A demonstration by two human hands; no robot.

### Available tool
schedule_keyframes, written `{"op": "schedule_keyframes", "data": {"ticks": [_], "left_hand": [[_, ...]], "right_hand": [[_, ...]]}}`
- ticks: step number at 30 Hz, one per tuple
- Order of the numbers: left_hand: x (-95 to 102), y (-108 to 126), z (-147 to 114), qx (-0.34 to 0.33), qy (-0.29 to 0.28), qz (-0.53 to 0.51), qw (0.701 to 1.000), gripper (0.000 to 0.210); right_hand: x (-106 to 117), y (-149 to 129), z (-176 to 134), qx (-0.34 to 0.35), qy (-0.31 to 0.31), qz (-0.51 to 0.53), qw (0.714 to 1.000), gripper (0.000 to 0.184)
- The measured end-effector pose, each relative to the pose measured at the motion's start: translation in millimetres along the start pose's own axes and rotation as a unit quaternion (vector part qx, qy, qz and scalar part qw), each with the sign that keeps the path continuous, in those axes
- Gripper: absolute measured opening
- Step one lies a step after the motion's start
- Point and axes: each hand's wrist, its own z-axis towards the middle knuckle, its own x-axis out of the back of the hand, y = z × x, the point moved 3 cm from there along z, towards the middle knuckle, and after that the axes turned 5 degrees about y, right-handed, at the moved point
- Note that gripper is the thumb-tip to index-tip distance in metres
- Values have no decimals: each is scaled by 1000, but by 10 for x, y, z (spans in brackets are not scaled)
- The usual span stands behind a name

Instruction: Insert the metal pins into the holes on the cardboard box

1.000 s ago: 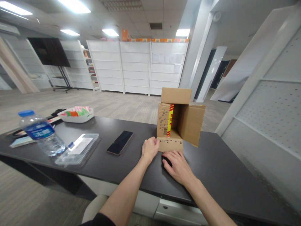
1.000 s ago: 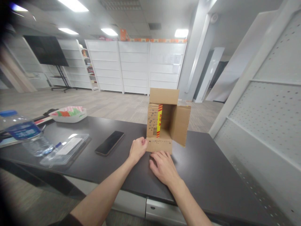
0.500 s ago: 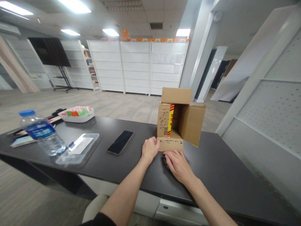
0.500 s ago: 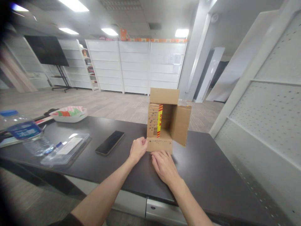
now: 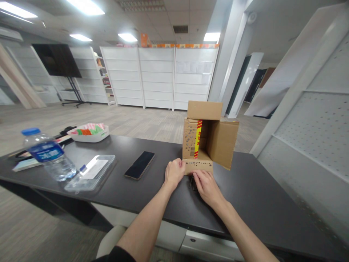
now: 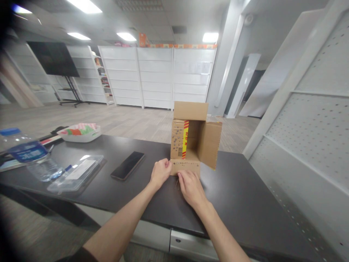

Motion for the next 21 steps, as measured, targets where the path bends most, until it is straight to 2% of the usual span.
{"op": "schedule_keyframes", "data": {"ticks": [8, 21], "left_hand": [[22, 22, -5, -5, 6, 0, 1000, 28], [-20, -7, 6, -2, 7, 5, 1000, 29]], "right_hand": [[58, -14, 169, -17, 38, 49, 998, 32], [-12, 115, 286, -80, 192, 102, 973, 29]]}}
